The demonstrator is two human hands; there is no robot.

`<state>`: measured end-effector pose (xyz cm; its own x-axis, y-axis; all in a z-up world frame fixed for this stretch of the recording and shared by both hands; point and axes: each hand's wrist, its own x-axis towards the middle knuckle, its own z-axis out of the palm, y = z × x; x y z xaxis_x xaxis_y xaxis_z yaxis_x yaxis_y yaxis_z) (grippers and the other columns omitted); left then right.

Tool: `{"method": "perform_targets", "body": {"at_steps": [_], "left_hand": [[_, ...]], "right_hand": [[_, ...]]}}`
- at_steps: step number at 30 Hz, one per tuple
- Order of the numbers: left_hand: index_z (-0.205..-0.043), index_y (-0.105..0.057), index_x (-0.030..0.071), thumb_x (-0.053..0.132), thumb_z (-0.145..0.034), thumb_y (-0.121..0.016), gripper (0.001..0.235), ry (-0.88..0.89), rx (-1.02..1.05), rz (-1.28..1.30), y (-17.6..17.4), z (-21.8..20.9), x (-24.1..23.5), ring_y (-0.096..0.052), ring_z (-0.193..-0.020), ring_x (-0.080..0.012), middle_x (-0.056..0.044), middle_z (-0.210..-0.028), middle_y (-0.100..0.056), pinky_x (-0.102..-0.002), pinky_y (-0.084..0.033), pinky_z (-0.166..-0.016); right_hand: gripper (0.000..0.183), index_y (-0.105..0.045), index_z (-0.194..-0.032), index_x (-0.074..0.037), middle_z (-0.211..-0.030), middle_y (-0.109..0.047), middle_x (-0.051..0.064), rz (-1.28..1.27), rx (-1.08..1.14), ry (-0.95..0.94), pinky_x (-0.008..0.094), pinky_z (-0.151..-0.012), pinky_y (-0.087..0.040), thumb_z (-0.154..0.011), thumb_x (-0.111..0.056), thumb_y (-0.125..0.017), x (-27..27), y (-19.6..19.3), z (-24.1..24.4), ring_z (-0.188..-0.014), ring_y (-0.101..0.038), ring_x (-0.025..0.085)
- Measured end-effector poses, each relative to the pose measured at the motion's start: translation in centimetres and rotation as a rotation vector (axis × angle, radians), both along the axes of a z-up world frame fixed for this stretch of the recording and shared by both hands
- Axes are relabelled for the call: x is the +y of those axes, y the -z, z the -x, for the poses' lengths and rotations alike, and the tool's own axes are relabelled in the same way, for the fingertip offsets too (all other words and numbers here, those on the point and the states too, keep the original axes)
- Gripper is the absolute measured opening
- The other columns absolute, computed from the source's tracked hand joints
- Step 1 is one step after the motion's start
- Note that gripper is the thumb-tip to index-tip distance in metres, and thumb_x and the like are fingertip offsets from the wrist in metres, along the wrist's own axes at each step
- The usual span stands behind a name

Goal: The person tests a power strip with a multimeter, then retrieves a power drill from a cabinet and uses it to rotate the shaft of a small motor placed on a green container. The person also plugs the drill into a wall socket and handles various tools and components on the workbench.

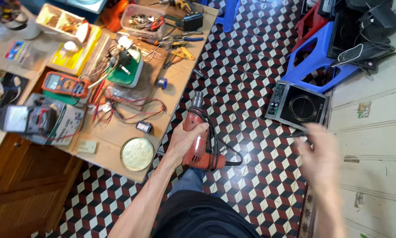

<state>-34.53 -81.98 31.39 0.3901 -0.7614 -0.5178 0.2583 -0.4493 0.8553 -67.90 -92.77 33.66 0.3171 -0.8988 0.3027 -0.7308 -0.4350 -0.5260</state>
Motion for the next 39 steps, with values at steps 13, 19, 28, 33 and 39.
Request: {"method": "perform_targets", "body": {"at_steps": [13, 19, 28, 33, 39], "left_hand": [[-0.111, -0.067, 0.007, 0.037, -0.076, -0.083, 0.048, 0.190, -0.142, 0.084, -3.3, -0.6, -16.3, -0.070, -0.078, -0.0121, -0.004, -0.092, -0.073, -0.028, -0.058, -0.070], [-0.120, -0.063, 0.011, 0.049, -0.069, -0.084, 0.066, 0.284, -0.590, 0.029, -3.4, -0.3, -21.0, -0.073, -0.083, -0.0198, -0.007, -0.095, -0.075, -0.035, -0.057, -0.076], [-0.119, -0.065, 0.020, 0.051, -0.070, -0.076, 0.059, 0.495, -0.779, -0.235, -2.4, 1.9, -31.4, -0.074, -0.077, -0.0233, -0.006, -0.092, -0.073, -0.040, -0.055, -0.073], [-0.111, -0.066, 0.011, 0.040, -0.077, -0.083, 0.048, -0.084, -0.322, 0.011, -1.8, 1.7, -35.6, -0.066, -0.077, -0.0136, -0.003, -0.091, -0.069, -0.032, -0.053, -0.069], [-0.107, -0.066, 0.008, 0.030, -0.080, -0.081, 0.039, -0.294, -0.074, 0.137, -3.1, 1.9, -40.7, -0.064, -0.075, -0.0091, 0.001, -0.088, -0.068, -0.027, -0.055, -0.068]], "right_hand": [[0.031, -0.073, -0.119, -0.003, -0.096, -0.077, 0.010, -0.661, -0.328, -0.058, 0.030, -0.073, -0.055, -0.097, -0.023, -0.063, -8.7, 2.0, -15.2, -0.082, -0.068, 0.015], [0.026, -0.071, -0.118, -0.001, -0.086, -0.073, 0.005, -0.649, -0.609, 0.063, 0.024, -0.063, -0.053, -0.101, -0.016, -0.059, -17.3, 0.7, -13.8, -0.070, -0.066, 0.010], [0.023, -0.071, -0.120, 0.003, -0.080, -0.062, 0.001, -0.704, -0.958, -0.133, 0.017, -0.052, -0.032, -0.107, -0.013, -0.062, -34.8, 1.3, -7.2, -0.061, -0.043, 0.003], [0.035, -0.069, -0.129, 0.000, -0.107, -0.070, 0.014, -0.552, -0.314, -0.177, 0.030, -0.079, -0.050, -0.104, -0.023, -0.063, -41.8, 4.8, -7.2, -0.092, -0.061, 0.019], [0.049, -0.062, -0.135, -0.006, -0.133, -0.067, 0.011, -0.683, -0.275, -0.568, 0.033, -0.096, -0.051, -0.092, -0.029, -0.068, -43.9, 3.9, -13.1, -0.115, -0.066, 0.021]]}}
